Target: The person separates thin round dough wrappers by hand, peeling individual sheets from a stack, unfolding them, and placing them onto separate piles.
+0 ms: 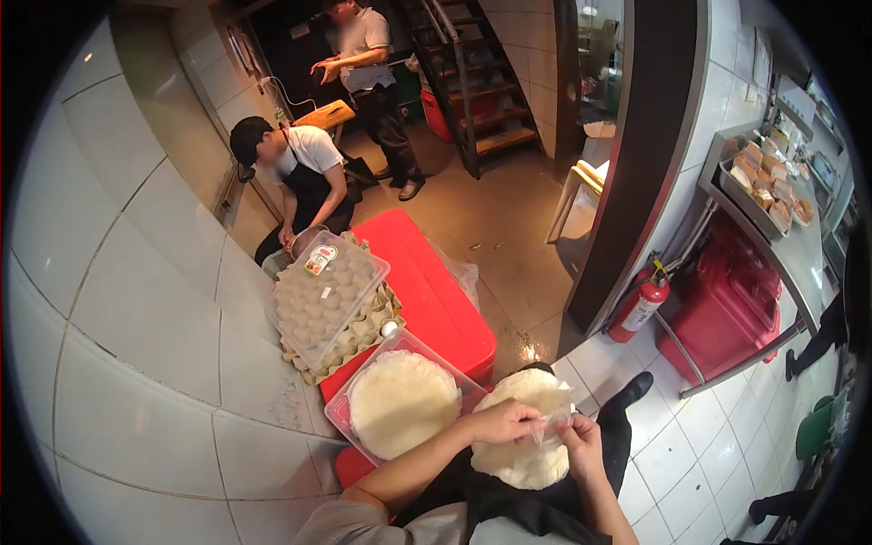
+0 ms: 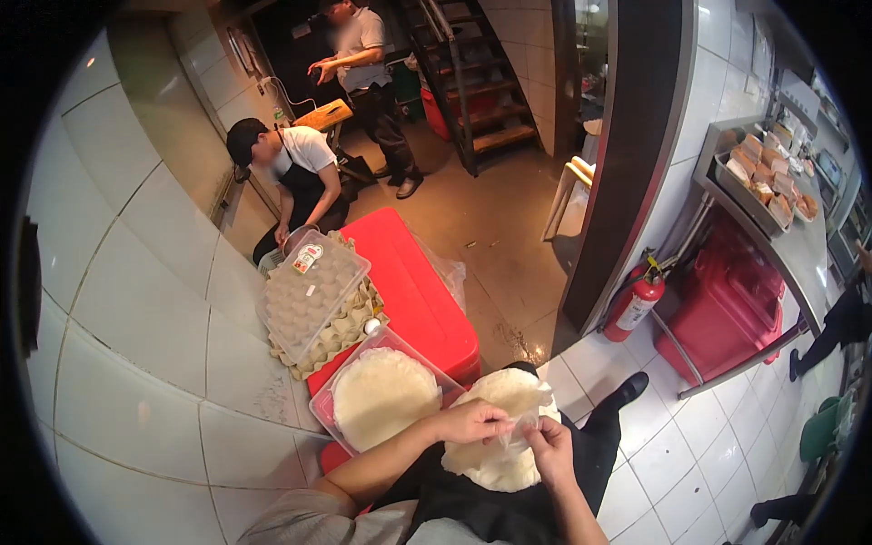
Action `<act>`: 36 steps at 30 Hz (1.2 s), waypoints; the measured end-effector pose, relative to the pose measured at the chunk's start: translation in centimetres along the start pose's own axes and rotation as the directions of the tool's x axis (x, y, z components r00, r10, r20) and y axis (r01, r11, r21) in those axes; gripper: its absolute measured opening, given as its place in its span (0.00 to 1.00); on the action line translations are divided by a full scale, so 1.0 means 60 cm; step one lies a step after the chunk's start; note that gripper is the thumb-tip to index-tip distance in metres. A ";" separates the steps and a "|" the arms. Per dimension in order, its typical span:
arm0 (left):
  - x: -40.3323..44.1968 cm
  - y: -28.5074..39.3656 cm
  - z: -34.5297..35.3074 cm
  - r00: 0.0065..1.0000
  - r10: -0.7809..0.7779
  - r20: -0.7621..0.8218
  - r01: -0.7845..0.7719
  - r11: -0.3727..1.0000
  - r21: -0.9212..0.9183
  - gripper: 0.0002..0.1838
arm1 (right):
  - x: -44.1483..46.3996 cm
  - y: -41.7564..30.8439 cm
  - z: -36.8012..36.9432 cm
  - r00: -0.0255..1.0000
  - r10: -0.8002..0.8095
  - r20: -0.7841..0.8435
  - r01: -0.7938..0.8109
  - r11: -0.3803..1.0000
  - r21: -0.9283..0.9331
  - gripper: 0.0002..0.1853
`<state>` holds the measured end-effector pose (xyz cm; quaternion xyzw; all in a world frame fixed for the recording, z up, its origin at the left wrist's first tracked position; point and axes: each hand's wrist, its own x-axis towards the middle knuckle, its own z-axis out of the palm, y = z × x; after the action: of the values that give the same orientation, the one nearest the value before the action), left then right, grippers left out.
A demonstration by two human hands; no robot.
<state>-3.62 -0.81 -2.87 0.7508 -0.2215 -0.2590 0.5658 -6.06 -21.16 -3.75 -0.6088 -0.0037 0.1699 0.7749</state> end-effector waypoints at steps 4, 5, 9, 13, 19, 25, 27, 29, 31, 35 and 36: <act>-0.007 0.010 -0.020 0.988 -0.033 -0.154 0.068 0.971 0.229 0.19 | 0.004 0.005 -0.008 0.999 -0.045 -0.007 0.044 0.996 -0.073 0.09; -0.008 0.006 -0.022 0.985 -0.073 -0.156 0.102 0.977 0.187 0.18 | 0.005 0.006 -0.007 0.998 -0.064 -0.016 0.062 0.992 -0.106 0.10; -0.006 0.019 -0.025 0.983 -0.021 -0.181 0.072 0.958 0.279 0.14 | 0.016 0.012 0.001 0.982 -0.174 0.073 0.186 0.954 -0.234 0.07; -0.001 0.034 -0.008 0.968 0.071 -0.239 -0.010 0.969 0.247 0.14 | 0.014 -0.021 0.019 0.951 -0.273 0.149 0.310 0.823 -0.475 0.07; 0.000 0.030 -0.004 0.964 0.059 -0.260 0.025 0.951 0.309 0.11 | 0.022 0.019 0.003 0.949 -0.305 0.077 0.310 0.867 -0.389 0.09; 0.003 0.019 0.012 0.913 0.029 -0.408 0.039 0.987 0.156 0.12 | 0.007 -0.042 0.031 0.938 -0.328 0.107 0.345 0.865 -0.365 0.03; 0.000 0.012 0.022 0.930 0.012 -0.368 0.023 0.996 0.090 0.15 | 0.008 -0.029 0.027 0.901 -0.356 0.248 0.434 0.761 -0.483 0.04; -0.002 0.005 0.030 0.934 0.034 -0.357 -0.036 0.999 0.002 0.15 | 0.003 -0.029 0.031 0.891 -0.344 0.297 0.453 0.717 -0.530 0.06; -0.006 0.003 0.030 0.941 -0.002 -0.337 0.035 0.995 0.091 0.12 | -0.001 -0.029 0.030 0.909 -0.316 0.273 0.416 0.750 -0.515 0.06; -0.013 0.002 0.031 0.887 0.009 -0.461 0.045 0.993 0.107 0.08 | 0.010 -0.029 0.017 0.919 -0.295 0.263 0.395 0.683 -0.614 0.09; -0.016 0.007 0.028 0.853 0.066 -0.518 0.017 0.988 0.153 0.08 | 0.011 -0.023 0.016 0.921 -0.299 0.250 0.388 0.657 -0.646 0.10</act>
<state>-5.46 -1.56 -2.70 0.8308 -0.0884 -0.0209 0.5491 -5.31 -20.38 -2.31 -0.8272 -0.2283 0.0436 0.5115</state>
